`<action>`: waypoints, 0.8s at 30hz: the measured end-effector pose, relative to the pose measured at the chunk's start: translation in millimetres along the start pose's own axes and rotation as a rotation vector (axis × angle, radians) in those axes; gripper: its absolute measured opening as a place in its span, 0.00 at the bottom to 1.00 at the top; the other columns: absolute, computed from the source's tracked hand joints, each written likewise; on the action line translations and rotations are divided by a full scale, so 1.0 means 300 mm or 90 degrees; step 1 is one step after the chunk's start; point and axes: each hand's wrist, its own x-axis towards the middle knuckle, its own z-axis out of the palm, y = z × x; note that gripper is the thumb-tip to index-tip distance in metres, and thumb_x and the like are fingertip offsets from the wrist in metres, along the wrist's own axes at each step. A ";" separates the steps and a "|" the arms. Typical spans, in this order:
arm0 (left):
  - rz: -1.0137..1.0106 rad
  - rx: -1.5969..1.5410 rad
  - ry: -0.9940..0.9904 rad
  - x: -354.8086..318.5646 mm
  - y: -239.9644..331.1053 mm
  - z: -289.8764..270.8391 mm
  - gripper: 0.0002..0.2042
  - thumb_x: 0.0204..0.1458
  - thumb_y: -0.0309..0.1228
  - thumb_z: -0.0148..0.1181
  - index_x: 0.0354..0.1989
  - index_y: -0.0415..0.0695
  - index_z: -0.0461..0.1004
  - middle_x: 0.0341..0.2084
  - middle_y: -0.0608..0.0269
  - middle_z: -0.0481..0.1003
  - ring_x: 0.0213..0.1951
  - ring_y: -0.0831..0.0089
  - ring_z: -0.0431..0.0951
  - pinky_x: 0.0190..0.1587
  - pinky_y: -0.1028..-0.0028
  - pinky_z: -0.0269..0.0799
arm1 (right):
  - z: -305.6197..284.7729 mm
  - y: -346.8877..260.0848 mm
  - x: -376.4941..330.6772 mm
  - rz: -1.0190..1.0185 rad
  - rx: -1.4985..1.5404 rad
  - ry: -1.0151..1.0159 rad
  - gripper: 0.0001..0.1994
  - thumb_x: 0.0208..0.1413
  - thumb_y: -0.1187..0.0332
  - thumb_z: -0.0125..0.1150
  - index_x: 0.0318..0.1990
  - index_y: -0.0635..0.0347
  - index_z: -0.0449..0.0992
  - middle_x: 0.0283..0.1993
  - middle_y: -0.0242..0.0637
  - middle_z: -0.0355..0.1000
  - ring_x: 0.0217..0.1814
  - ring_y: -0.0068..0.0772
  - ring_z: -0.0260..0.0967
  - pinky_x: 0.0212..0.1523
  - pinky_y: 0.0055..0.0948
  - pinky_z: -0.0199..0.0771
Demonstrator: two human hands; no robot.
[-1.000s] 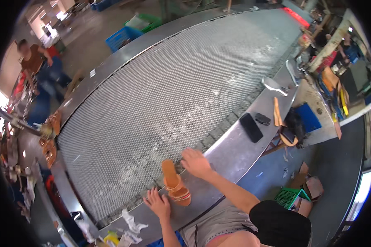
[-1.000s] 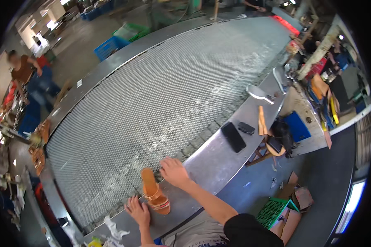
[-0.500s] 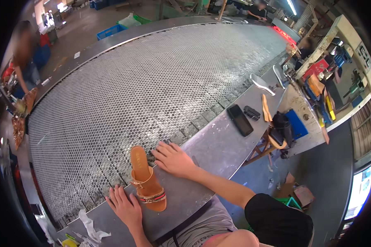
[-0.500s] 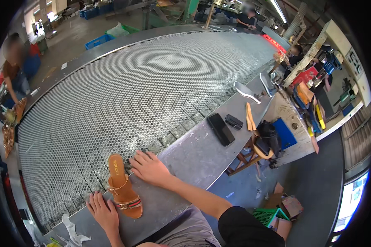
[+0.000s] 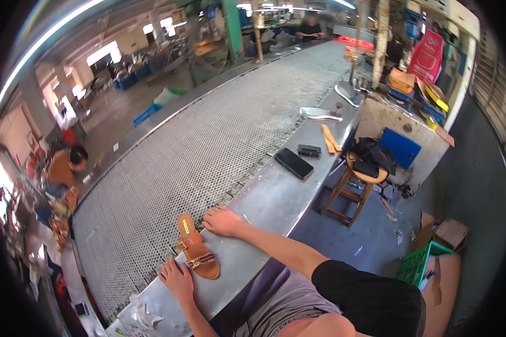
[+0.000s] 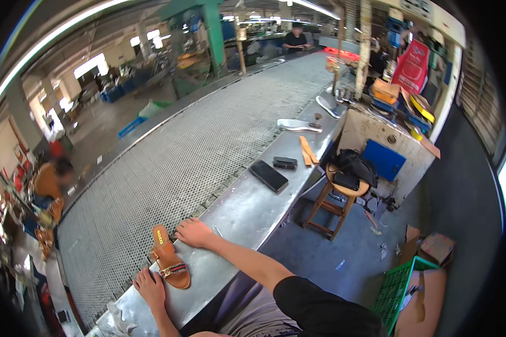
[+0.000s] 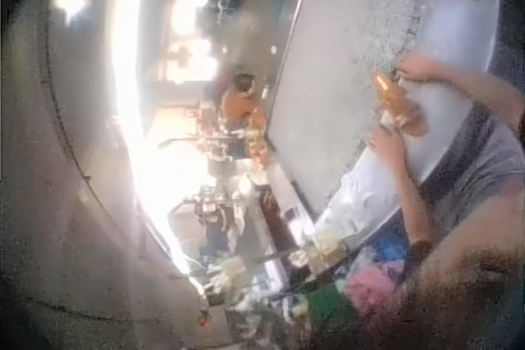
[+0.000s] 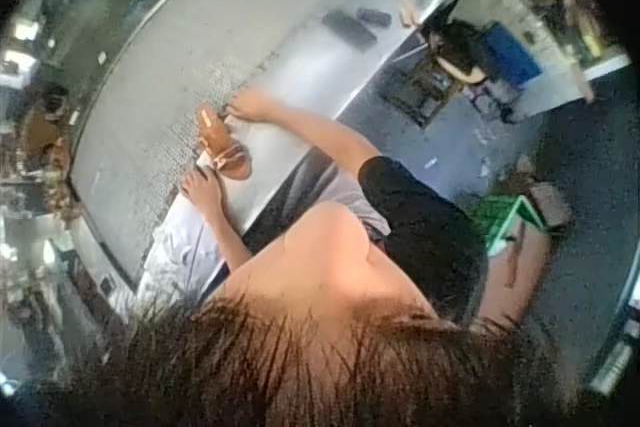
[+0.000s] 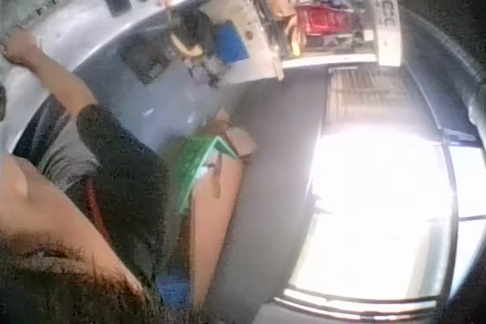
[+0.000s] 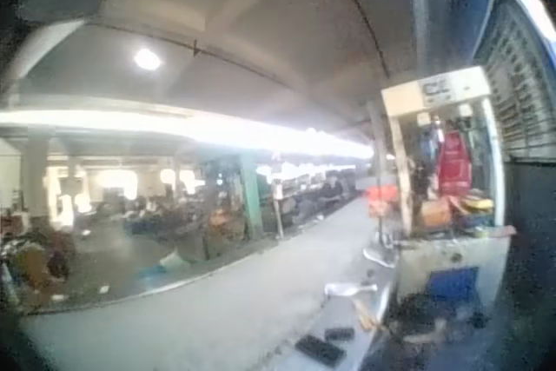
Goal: The recorder prepares a liquid adhesive using a syringe and a bottle before applying it to a shoe component.
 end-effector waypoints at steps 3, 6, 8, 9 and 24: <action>0.016 -0.007 0.004 0.000 -0.016 0.024 0.20 0.59 0.39 0.50 0.55 0.42 0.69 0.55 0.57 0.71 0.62 0.59 0.65 0.69 0.49 0.46 | -0.020 -0.030 -0.010 -0.018 -0.036 0.105 0.13 0.63 0.57 0.51 0.37 0.56 0.74 0.39 0.38 0.72 0.45 0.41 0.72 0.51 0.41 0.68; 0.025 -0.014 0.029 -0.021 -0.082 0.034 0.19 0.59 0.38 0.50 0.56 0.41 0.69 0.56 0.54 0.70 0.62 0.56 0.65 0.68 0.49 0.48 | -0.147 -0.167 -0.084 -0.069 0.061 0.150 0.11 0.62 0.59 0.52 0.37 0.56 0.73 0.37 0.40 0.71 0.43 0.44 0.71 0.46 0.41 0.69; 0.107 -0.122 0.123 -0.053 -0.031 -0.019 0.16 0.57 0.30 0.54 0.53 0.37 0.70 0.54 0.46 0.69 0.60 0.50 0.65 0.65 0.53 0.55 | -0.320 -0.291 -0.236 -0.090 0.278 0.050 0.08 0.61 0.62 0.55 0.35 0.57 0.72 0.33 0.40 0.70 0.38 0.46 0.71 0.40 0.42 0.70; 0.124 -0.191 0.150 -0.098 -0.002 -0.074 0.14 0.56 0.27 0.54 0.49 0.35 0.71 0.50 0.45 0.70 0.55 0.48 0.67 0.59 0.54 0.60 | -0.373 -0.336 -0.357 -0.080 0.378 -0.007 0.07 0.60 0.64 0.56 0.34 0.57 0.72 0.31 0.41 0.69 0.36 0.47 0.70 0.37 0.42 0.69; 0.328 -0.335 -0.337 -0.841 0.120 0.004 0.06 0.51 0.32 0.61 0.36 0.51 0.80 0.18 0.53 0.76 0.22 0.54 0.79 0.24 0.61 0.73 | -0.269 -0.399 -1.024 0.082 0.269 -0.306 0.21 0.66 0.47 0.43 0.36 0.53 0.75 0.27 0.47 0.75 0.32 0.56 0.73 0.33 0.52 0.70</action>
